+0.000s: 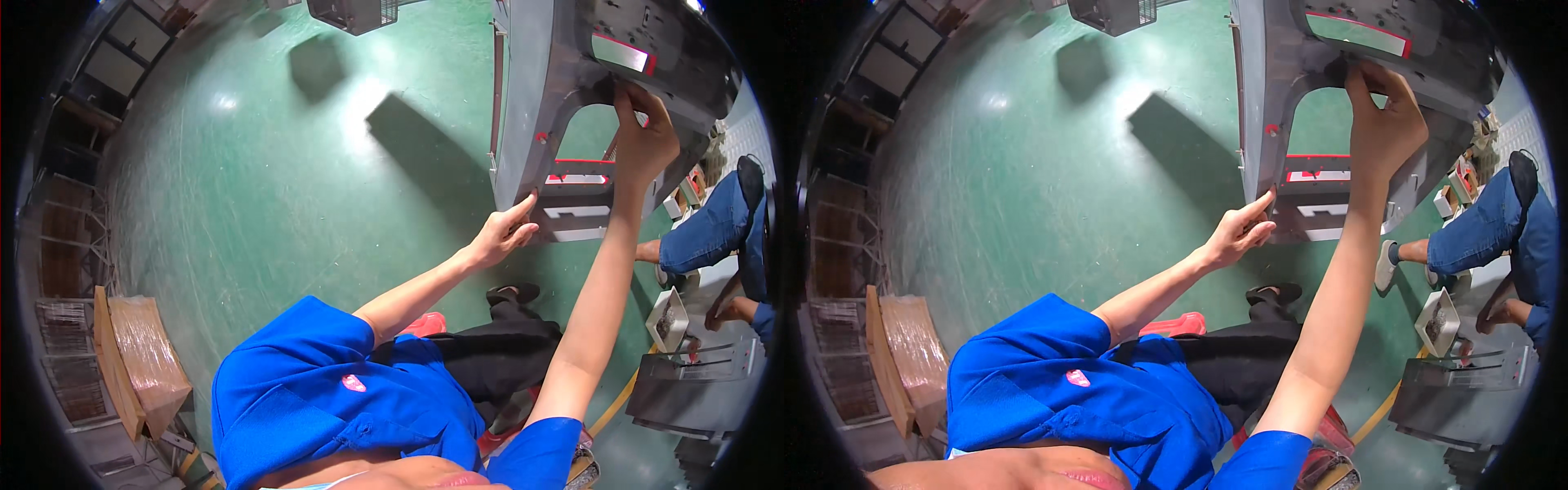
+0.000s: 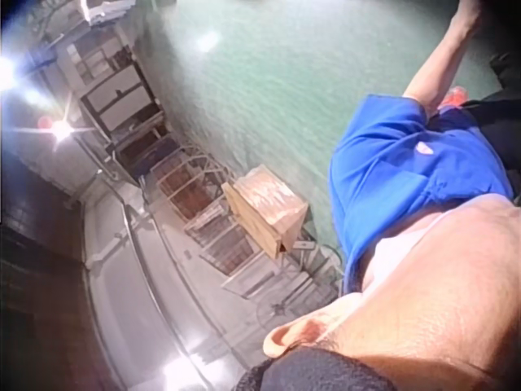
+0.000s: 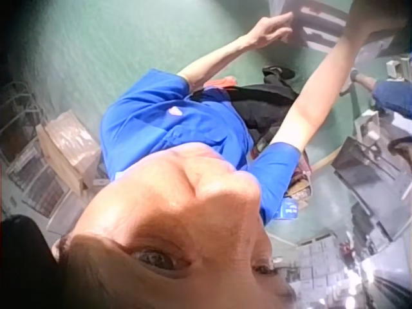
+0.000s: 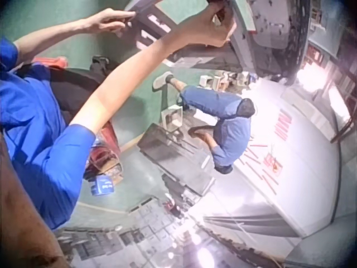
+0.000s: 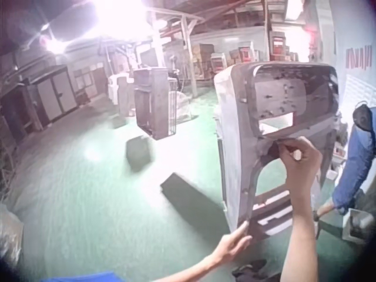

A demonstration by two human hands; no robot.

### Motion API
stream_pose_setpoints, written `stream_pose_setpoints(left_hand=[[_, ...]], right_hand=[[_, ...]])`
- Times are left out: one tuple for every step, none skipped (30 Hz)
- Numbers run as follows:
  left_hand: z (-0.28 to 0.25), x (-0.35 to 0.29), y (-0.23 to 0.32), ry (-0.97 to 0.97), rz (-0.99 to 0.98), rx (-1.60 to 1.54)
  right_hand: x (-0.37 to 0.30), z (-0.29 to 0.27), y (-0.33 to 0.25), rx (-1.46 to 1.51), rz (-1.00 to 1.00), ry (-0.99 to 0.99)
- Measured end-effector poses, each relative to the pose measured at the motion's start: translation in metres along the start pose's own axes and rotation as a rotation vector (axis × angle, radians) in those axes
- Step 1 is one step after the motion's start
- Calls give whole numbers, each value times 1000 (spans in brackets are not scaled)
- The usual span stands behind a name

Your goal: Assembling components of a metal enclosure by hand.

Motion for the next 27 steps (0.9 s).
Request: stream_pose_setpoints(left_hand=[[1, 0, 1, 3, 0, -2], [1, 0, 1, 7, 0, -4], [2, 0, 2, 9, 4, -7], [2, 1, 3, 11, 8, -7], [3, 1, 3, 13, 11, -8], [3, 2, 4, 15, 12, -1], [4, 1, 3, 18, 8, 8], [4, 0, 3, 22, 5, 17], [4, -1, 2, 27, 1, 21], [5, -1, 4, 30, 0, 20], [6, -1, 4, 34, -1, 20], [7, -1, 4, 34, -2, 24], [7, -2, 3, 36, -3, 30], [8, -2, 3, 38, -5, 36], [9, -3, 3, 47, 2, 38], [10, -2, 4, 54, 10, 39], [12, -2, 4, 60, 17, 41], [13, -3, 3, 62, 6, 29], [14, -3, 2, 61, -3, 15], [15, -3, 1, 60, -12, 1], [15, -3, 0, 62, -25, -8], [16, -3, 2, 59, -35, -16], [17, -3, 5, 54, -45, -24], [18, -3, 9, 52, -59, 4], [18, -3, 8, 64, -81, -2], [18, -3, 7, 76, -103, -8], [19, -4, 4, 88, -124, -15]], right_hand=[[0, 1, 0, 26, 11, 18], [-1, 3, -1, 52, 22, 36], [-1, 4, -2, 78, 33, 54], [-1, 3, 1, 83, 12, 54], [0, 3, 3, 87, -10, 54], [0, 2, 5, 92, -31, 55], [0, 2, 4, 45, -9, 44], [1, 1, 2, -1, 13, 33], [1, 2, 0, -48, 34, 22], [0, 3, 0, -8, 33, 42], [-1, 4, 0, 33, 32, 61], [-2, 5, 1, 74, 31, 80], [-2, 5, 1, 86, 15, 77], [-3, 5, 2, 99, -1, 73], [-3, 5, 4, 111, -16, 70], [-3, 5, 6, 160, -31, 76], [-3, 6, 10, 209, -45, 83], [-3, 7, 12, 257, -59, 90], [-1, 9, 12, 242, -72, 61], [-1, 12, 12, 226, -85, 33], [0, 15, 11, 208, -97, 5], [1, 16, 11, 213, -139, 6], [3, 15, 9, 145, -153, -24], [4, 14, 11, 162, -165, -22], [4, 16, 11, 188, -173, -18], [3, 16, 11, 193, -163, -17], [1, 15, 11, 197, -152, -16]])
Point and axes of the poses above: each hand's wrist, its own x-axis towards the middle knuckle, its own z-axis out of the palm, y = z × x, the point moved 1 cm from there along x, towards the middle knuckle, and after that the axes turned 14 degrees about x, right-handed, at the moved point
